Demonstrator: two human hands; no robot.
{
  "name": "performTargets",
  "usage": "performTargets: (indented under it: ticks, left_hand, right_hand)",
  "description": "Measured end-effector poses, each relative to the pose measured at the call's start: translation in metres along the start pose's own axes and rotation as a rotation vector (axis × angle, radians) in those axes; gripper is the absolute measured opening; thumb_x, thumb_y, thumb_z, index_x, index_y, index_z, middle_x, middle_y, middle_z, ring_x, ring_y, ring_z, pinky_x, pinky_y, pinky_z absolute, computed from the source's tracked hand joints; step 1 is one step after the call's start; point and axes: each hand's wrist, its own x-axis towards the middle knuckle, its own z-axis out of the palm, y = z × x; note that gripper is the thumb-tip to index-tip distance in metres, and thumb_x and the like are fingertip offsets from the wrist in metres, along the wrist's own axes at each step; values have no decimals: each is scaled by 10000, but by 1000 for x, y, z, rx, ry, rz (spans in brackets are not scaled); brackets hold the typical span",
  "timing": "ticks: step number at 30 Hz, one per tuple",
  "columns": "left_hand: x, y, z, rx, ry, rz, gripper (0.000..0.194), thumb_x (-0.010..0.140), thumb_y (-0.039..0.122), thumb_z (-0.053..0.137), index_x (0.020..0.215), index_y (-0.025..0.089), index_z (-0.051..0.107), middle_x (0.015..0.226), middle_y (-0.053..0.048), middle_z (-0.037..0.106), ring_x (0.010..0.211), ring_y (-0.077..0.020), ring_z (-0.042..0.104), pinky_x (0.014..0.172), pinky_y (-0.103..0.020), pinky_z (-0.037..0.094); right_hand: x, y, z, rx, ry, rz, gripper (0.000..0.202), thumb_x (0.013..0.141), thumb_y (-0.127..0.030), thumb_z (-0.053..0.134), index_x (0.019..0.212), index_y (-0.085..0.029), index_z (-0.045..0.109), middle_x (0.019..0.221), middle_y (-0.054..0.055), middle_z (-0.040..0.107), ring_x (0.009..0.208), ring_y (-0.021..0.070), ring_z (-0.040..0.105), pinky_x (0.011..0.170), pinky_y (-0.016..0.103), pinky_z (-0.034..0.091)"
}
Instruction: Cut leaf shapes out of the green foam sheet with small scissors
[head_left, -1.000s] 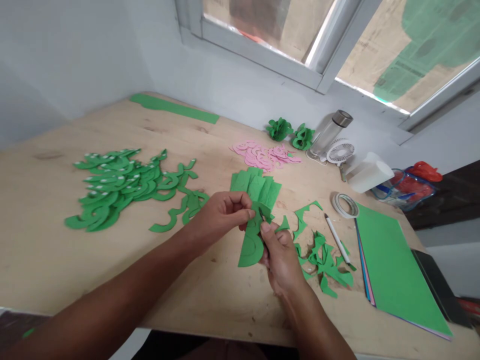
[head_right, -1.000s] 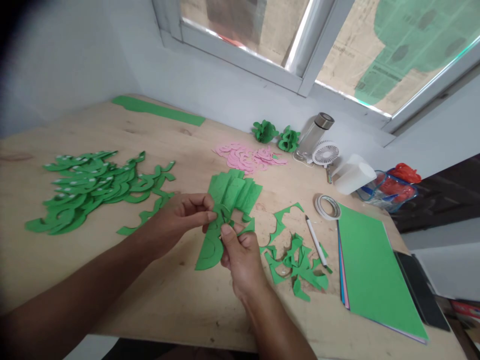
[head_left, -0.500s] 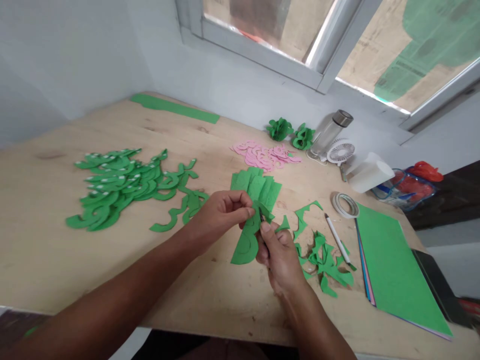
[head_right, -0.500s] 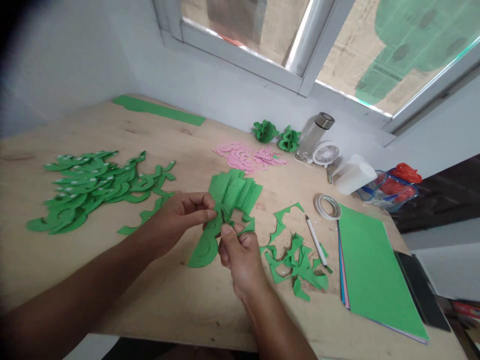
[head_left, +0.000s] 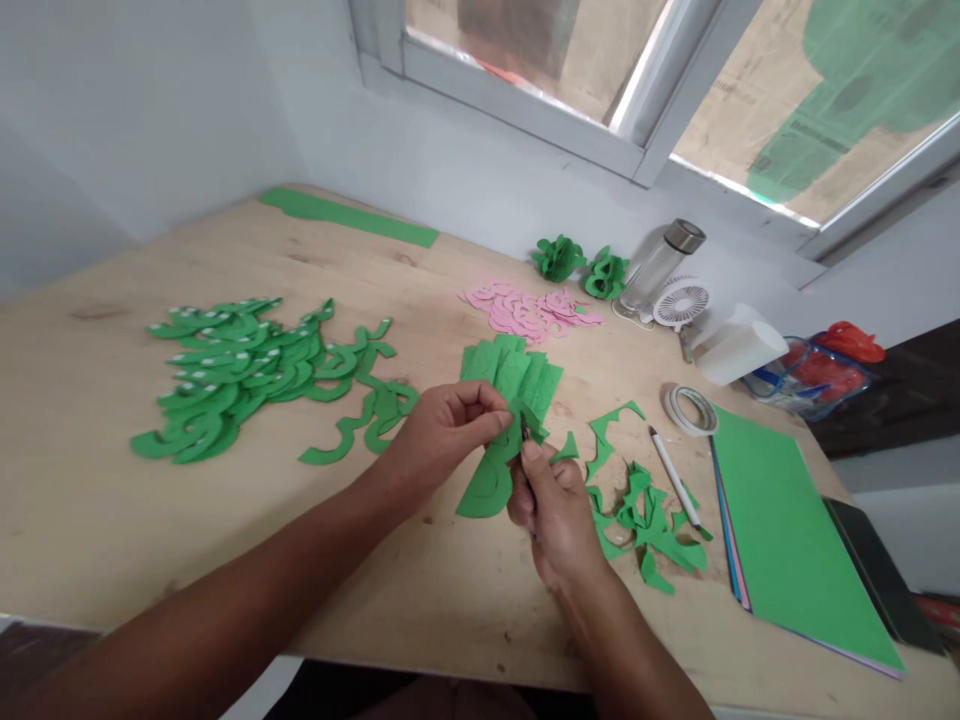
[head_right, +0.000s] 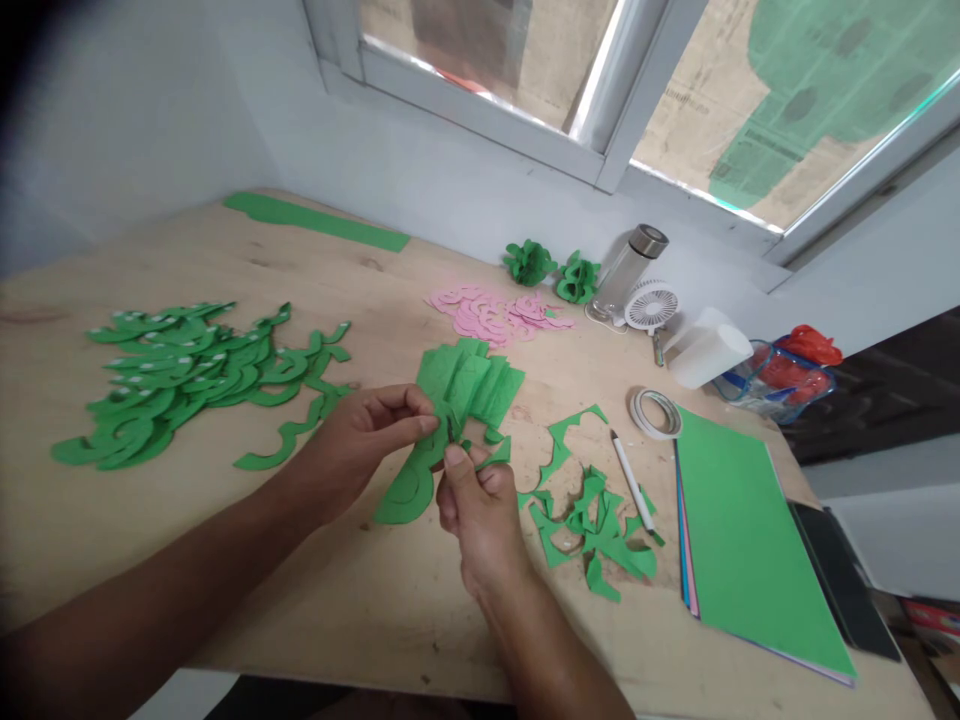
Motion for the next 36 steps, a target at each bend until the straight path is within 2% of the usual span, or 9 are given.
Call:
performTargets:
  ticks: [6, 15, 20, 29, 36]
  left_hand:
    - [0, 0, 2, 10, 16, 10, 182, 742, 298, 748, 657, 206, 616, 587, 37, 585, 574, -147, 565, 596, -284, 460]
    - [-1, -2, 4, -51, 31, -52, 173, 715, 302, 776, 701, 203, 635, 622, 39, 590, 581, -144, 566, 546, -265, 470]
    - [-1, -1, 4, -65, 25, -36, 182, 727, 305, 773, 688, 200, 628, 615, 41, 576, 582, -135, 536, 583, -277, 483]
    - [0, 0, 3, -29, 15, -13, 184, 695, 290, 782, 653, 193, 632, 594, 46, 567, 590, -124, 502, 594, -261, 393]
    - [-1, 2, 4, 7, 20, -16, 145, 705, 263, 742, 646, 205, 623, 592, 50, 551, 581, -127, 490, 592, -266, 388]
  right_hand:
    - [0, 2, 1, 8, 8, -1, 625, 696, -694, 790, 490, -239, 414, 400, -96, 336, 378, 57, 225, 367, 213, 180]
    - [0, 3, 1, 22, 0, -7, 623, 703, -689, 792, 500, -238, 414, 417, -98, 331, 393, 56, 209, 381, 218, 174]
    - [0, 3, 0, 12, -19, -8, 613, 720, -692, 776, 503, -237, 428, 425, -94, 336, 401, 62, 210, 376, 220, 163]
    - [-1, -1, 2, 5, -28, -6, 647, 706, -689, 785, 462, -237, 393, 416, -90, 328, 396, 53, 206, 385, 230, 147]
    - [-1, 1, 1, 3, -19, -10, 654, 725, -686, 780, 436, -224, 417, 408, -84, 334, 390, 50, 218, 390, 232, 158]
